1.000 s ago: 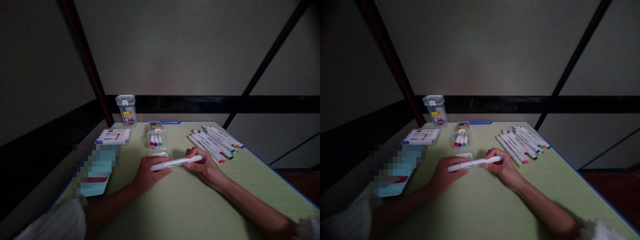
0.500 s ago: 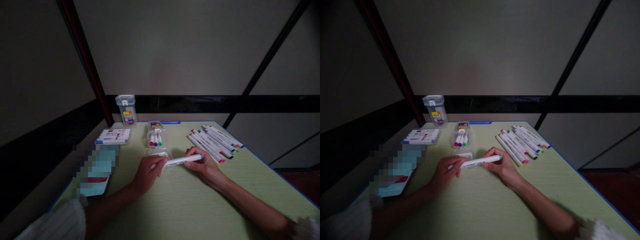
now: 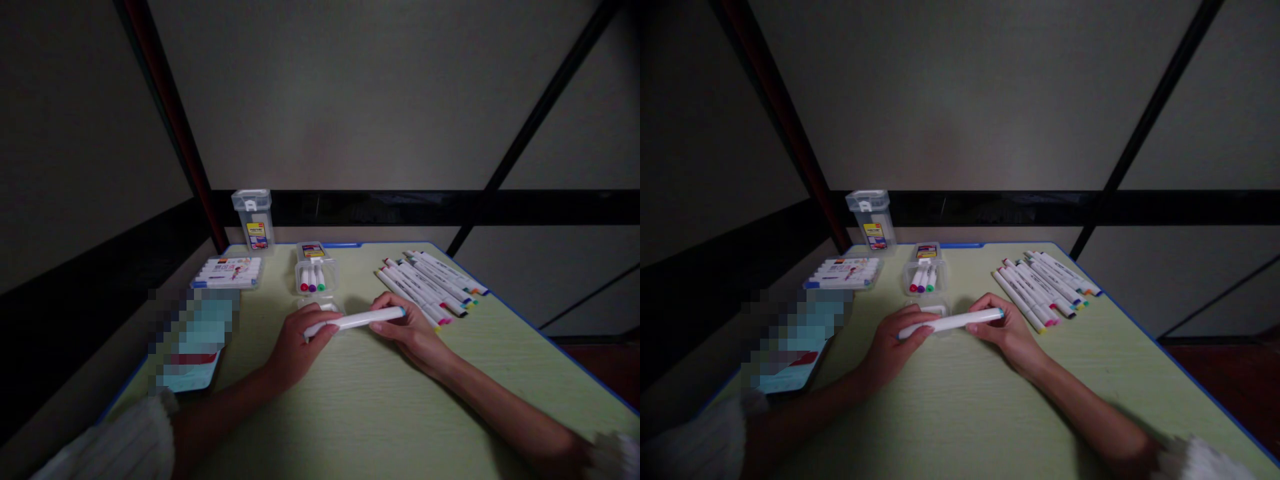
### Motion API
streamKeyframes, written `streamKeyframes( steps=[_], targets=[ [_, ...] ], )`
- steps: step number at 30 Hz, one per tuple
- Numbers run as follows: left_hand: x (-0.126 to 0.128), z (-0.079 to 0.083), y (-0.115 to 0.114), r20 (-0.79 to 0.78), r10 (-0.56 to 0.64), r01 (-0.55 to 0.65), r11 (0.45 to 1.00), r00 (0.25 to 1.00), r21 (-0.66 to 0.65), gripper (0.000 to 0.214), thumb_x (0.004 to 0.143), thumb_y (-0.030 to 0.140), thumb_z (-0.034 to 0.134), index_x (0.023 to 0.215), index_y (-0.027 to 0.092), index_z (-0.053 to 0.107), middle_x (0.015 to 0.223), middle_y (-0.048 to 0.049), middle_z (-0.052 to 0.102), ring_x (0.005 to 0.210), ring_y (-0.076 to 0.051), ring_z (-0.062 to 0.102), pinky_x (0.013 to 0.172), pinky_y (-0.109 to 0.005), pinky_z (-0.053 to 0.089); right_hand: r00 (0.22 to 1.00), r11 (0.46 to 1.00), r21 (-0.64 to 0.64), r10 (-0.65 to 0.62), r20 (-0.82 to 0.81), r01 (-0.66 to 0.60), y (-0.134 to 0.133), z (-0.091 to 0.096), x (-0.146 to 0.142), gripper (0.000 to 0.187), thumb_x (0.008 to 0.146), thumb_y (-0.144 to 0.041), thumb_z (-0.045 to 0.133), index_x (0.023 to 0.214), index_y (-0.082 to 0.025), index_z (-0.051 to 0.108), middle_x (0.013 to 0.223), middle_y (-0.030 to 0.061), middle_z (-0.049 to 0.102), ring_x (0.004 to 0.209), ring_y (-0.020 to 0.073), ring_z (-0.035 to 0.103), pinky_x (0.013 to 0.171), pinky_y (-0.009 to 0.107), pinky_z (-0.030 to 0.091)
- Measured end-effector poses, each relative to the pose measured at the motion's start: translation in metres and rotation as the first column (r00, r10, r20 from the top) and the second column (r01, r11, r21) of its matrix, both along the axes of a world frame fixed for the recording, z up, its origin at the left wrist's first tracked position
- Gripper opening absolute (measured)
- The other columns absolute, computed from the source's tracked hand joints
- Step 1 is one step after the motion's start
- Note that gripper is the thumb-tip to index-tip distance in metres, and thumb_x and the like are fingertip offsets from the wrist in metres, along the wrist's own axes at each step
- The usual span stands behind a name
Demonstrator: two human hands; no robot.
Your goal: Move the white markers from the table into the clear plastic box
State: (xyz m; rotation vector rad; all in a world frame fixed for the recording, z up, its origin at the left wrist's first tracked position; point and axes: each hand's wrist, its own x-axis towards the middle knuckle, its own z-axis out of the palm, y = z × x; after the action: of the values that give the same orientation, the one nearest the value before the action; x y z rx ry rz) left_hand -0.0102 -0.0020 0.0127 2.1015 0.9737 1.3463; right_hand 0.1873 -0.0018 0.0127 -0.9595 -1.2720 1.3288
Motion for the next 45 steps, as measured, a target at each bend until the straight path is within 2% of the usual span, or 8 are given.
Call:
streamKeyframes(
  steps=[6,13,22,29,35,45],
  targets=[
    [0.0008,-0.0005,-0.0013,-0.016,-0.025,0.026,0.999,1.0,0.04,0.015,0.072,0.014,0.061,0.085,0.015,0.067,0.071,-0.0017,0.057,0.063,-0.012,0.054,0.057,-0.022,0.043,1.0,1.0,0.003,-0.012,0.005,0.012,0.0012,-0.0025,0.0006,0.025,0.058,-0.032,0.076,0.065,-0.017,0.057,0.052,-0.0057,0.043,0.047,0.0066,0.031,0.043,0.023,0.018],
    [-0.0001,0.0007,-0.0025,-0.028,-0.01,0.01,1.0,1.0,0.011,0.011,0.073,0.015,0.06,0.083,0.015,0.066,0.069,-0.0006,0.054,0.061,-0.011,0.053,0.055,-0.022,0.042,1.0,1.0,-0.016,-0.004,0.02,0.005,0.0018,-0.0023,0.0005,0.027,0.059,-0.033,0.076,0.066,-0.017,0.056,0.048,-0.0069,0.041,0.043,0.0056,0.03,0.041,0.022,0.017],
    [0.0011,0.0008,-0.0021,-0.021,-0.022,0.022,1.0,1.0,0.011,0.012,0.072,0.013,0.061,0.082,0.014,0.067,0.069,-0.0011,0.055,0.062,-0.011,0.054,0.056,-0.021,0.042,1.0,0.995,-0.096,-0.025,0.003,0.025,0.002,-0.0032,-0.0015,0.034,0.069,-0.048,0.064,0.061,-0.017,0.053,0.034,-0.0074,0.039,0.035,0.0044,0.022,0.038,0.022,0.009],
    [-0.0006,-0.0004,-0.0031,-0.052,0.015,-0.017,0.999,0.999,-0.032,0.012,0.07,0.017,0.064,0.08,0.012,0.067,0.062,-0.0006,0.057,0.055,-0.011,0.053,0.052,-0.02,0.04,1.0,0.994,-0.111,-0.013,-0.014,0.011,0.0017,-0.0014,-0.0023,0.031,0.068,-0.043,0.067,0.06,-0.016,0.052,0.034,-0.0076,0.041,0.037,0.0044,0.024,0.04,0.023,0.011],
    [-0.0005,0.0001,-0.0034,-0.067,0.015,-0.021,0.995,0.998,-0.097,0.015,0.071,0.018,0.062,0.084,0.012,0.067,0.07,-0.0033,0.068,0.058,-0.012,0.058,0.055,-0.021,0.044,0.999,0.995,-0.099,-0.029,-0.017,0.027,0.0003,-0.002,-0.0022,0.029,0.067,-0.041,0.068,0.062,-0.017,0.053,0.037,-0.0074,0.043,0.038,0.0051,0.026,0.041,0.023,0.013],
    [-0.0018,-0.0006,-0.0036,-0.065,0.014,-0.019,0.996,0.998,-0.087,0.016,0.07,0.019,0.064,0.084,0.013,0.067,0.078,-0.0053,0.07,0.067,-0.014,0.063,0.062,-0.022,0.047,0.996,0.996,-0.078,-0.043,-0.076,0.037,0.0009,0.0017,-0.0029,0.026,0.06,-0.035,0.074,0.067,-0.017,0.057,0.046,-0.0058,0.046,0.044,0.0067,0.035,0.043,0.022,0.022]
  ],
)
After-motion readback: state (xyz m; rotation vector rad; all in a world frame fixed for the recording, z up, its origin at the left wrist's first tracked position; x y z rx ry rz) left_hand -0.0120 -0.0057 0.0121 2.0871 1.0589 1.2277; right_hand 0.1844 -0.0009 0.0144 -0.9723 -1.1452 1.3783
